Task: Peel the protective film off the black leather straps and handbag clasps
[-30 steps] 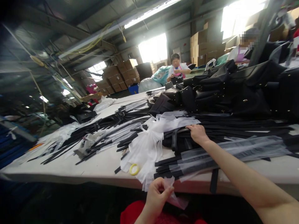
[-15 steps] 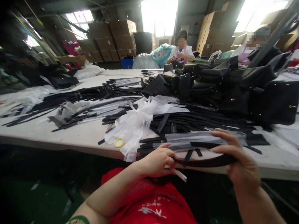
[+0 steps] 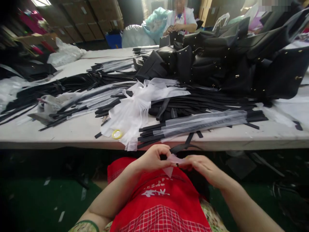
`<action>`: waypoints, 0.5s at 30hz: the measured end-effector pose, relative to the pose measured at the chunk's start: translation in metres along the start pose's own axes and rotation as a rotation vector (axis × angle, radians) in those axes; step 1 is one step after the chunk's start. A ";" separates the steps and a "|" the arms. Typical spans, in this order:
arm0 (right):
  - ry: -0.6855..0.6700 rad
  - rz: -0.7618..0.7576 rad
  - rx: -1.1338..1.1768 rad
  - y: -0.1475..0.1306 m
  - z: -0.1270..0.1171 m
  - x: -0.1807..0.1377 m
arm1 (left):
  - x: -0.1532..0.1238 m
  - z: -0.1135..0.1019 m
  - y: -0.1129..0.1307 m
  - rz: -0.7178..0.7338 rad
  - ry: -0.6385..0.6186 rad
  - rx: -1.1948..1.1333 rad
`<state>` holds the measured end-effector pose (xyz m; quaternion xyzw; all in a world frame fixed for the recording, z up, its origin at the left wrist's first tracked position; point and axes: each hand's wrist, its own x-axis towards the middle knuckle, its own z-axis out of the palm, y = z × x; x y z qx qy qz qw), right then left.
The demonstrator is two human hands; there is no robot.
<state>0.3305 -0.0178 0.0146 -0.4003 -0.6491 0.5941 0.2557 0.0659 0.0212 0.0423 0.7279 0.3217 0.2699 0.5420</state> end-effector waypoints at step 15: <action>0.512 -0.003 0.435 -0.012 0.042 0.066 | -0.016 -0.020 -0.019 -0.082 -0.031 0.095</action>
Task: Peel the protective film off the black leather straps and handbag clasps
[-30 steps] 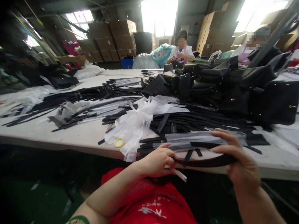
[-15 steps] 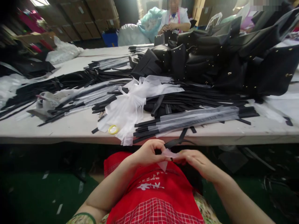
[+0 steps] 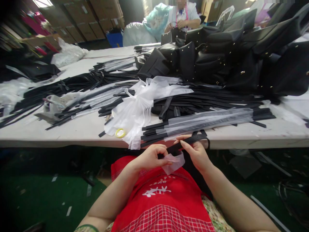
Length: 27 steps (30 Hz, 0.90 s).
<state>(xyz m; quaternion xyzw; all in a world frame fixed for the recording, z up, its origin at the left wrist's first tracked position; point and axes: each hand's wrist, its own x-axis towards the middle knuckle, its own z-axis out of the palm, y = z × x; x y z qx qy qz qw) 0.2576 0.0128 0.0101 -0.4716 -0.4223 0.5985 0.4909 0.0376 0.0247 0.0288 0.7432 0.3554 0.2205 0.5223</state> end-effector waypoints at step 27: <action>-0.016 -0.256 -0.275 -0.022 -0.012 0.002 | -0.012 -0.024 -0.027 -0.001 0.099 -0.058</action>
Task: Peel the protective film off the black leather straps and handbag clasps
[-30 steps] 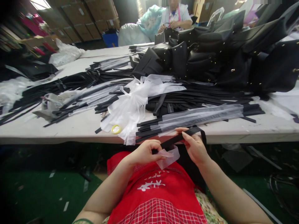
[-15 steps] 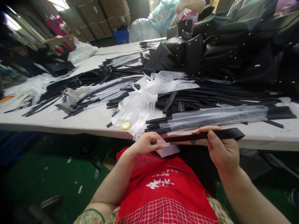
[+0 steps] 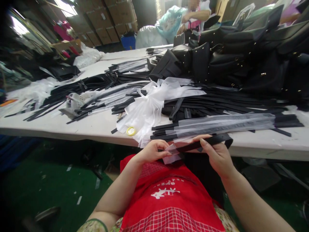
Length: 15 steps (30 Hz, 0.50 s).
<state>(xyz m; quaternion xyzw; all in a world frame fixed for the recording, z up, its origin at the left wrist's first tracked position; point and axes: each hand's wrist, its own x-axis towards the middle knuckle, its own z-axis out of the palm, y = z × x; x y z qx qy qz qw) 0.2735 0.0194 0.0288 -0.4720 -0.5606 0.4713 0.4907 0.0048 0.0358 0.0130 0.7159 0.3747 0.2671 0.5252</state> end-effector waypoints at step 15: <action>-0.011 0.052 -0.003 0.023 0.013 0.003 | 0.019 0.044 -0.003 -0.222 -0.096 -0.312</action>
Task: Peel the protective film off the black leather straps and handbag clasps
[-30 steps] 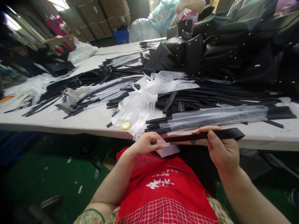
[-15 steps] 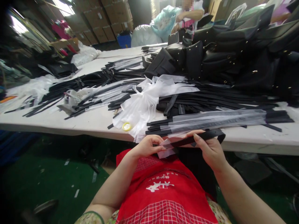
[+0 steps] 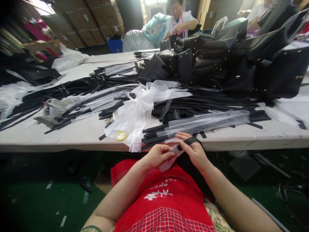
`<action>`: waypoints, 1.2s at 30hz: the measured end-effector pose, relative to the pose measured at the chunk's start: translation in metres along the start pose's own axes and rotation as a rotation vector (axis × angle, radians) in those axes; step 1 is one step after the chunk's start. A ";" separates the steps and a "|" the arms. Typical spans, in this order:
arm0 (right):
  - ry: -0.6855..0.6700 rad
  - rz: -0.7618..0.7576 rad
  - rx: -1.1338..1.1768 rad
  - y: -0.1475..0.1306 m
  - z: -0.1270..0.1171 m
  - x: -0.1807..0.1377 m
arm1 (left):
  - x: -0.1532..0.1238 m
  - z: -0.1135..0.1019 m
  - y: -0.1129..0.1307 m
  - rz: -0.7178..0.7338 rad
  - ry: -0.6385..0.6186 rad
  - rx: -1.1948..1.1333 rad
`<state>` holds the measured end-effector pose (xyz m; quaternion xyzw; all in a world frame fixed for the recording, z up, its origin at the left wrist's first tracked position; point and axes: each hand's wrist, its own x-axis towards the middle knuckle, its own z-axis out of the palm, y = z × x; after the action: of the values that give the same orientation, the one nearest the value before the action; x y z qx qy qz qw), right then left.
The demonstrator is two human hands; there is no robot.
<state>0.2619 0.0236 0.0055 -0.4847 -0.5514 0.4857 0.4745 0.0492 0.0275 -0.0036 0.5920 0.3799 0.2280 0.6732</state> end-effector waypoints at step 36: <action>-0.084 -0.051 -0.209 -0.015 0.007 0.028 | 0.016 0.010 0.014 0.026 0.144 -0.261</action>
<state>0.2519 0.0498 0.0215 -0.4963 -0.6307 0.4333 0.4100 0.0689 0.0363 0.0063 0.4864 0.3866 0.3258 0.7126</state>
